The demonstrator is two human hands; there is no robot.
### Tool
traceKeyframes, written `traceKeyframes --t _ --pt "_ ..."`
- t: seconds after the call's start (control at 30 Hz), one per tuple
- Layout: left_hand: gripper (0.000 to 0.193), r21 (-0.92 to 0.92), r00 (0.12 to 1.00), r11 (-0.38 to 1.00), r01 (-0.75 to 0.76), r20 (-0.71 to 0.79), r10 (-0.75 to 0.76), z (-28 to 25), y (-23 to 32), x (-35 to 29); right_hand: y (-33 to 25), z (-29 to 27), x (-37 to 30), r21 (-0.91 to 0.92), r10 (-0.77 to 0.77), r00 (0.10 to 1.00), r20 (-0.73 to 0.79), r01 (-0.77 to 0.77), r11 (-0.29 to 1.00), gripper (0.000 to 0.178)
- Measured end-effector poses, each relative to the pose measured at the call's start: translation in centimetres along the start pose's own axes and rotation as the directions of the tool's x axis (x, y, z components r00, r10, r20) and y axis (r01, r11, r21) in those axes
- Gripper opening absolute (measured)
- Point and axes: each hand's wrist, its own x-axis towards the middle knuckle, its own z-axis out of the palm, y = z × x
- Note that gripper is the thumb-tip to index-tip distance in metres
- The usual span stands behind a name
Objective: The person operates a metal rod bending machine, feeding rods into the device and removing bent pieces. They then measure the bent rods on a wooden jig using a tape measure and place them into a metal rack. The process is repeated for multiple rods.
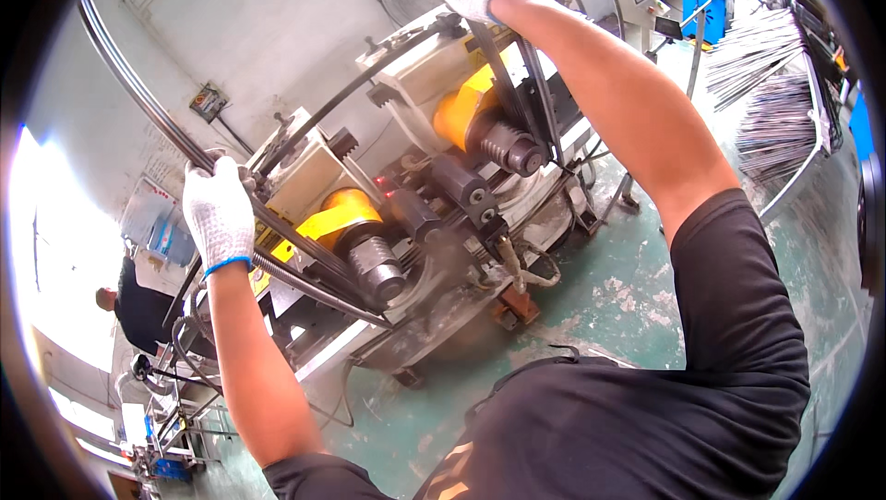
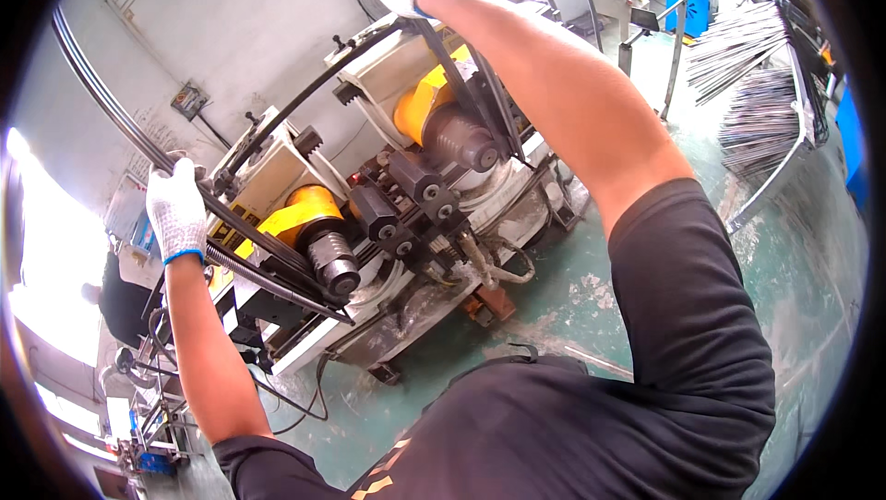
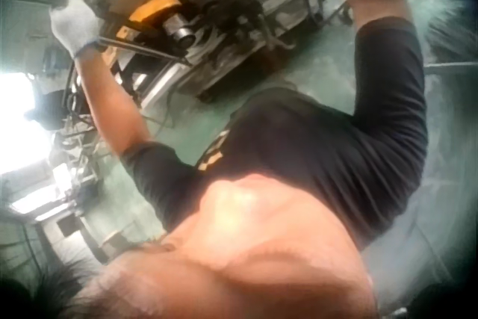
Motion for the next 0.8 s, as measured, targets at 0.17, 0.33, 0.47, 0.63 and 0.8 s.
traceKeyframes --t 0.17,0.33,0.47,0.63,0.8 --pt "0.023 -0.029 1.000 1.000 -0.003 -0.015 0.002 -0.1 -0.4 -0.1 -0.1 -0.1 0.3 -0.233 -0.088 0.985 0.147 0.121 0.965 0.030" --pt "0.021 0.027 1.000 1.000 0.015 0.001 -0.015 -0.2 -0.4 0.1 0.2 0.2 0.7 -0.338 -0.155 0.974 0.167 0.204 0.919 0.028" --pt "0.023 -0.002 1.000 1.000 -0.006 -0.008 0.006 -0.3 -0.7 0.0 -0.1 0.2 0.7 -0.369 -0.140 0.970 0.201 0.207 0.906 0.031" --pt "0.025 0.014 1.000 1.000 -0.001 -0.008 0.001 -0.1 -0.9 0.2 -0.7 -0.4 -0.1 -0.128 0.000 0.995 0.095 0.012 0.992 0.037" --pt "0.027 -0.009 0.999 0.999 -0.032 -0.018 0.032 -0.3 -1.0 0.2 -0.6 -0.8 -0.1 -0.089 -0.006 0.999 0.041 0.010 0.996 0.038"
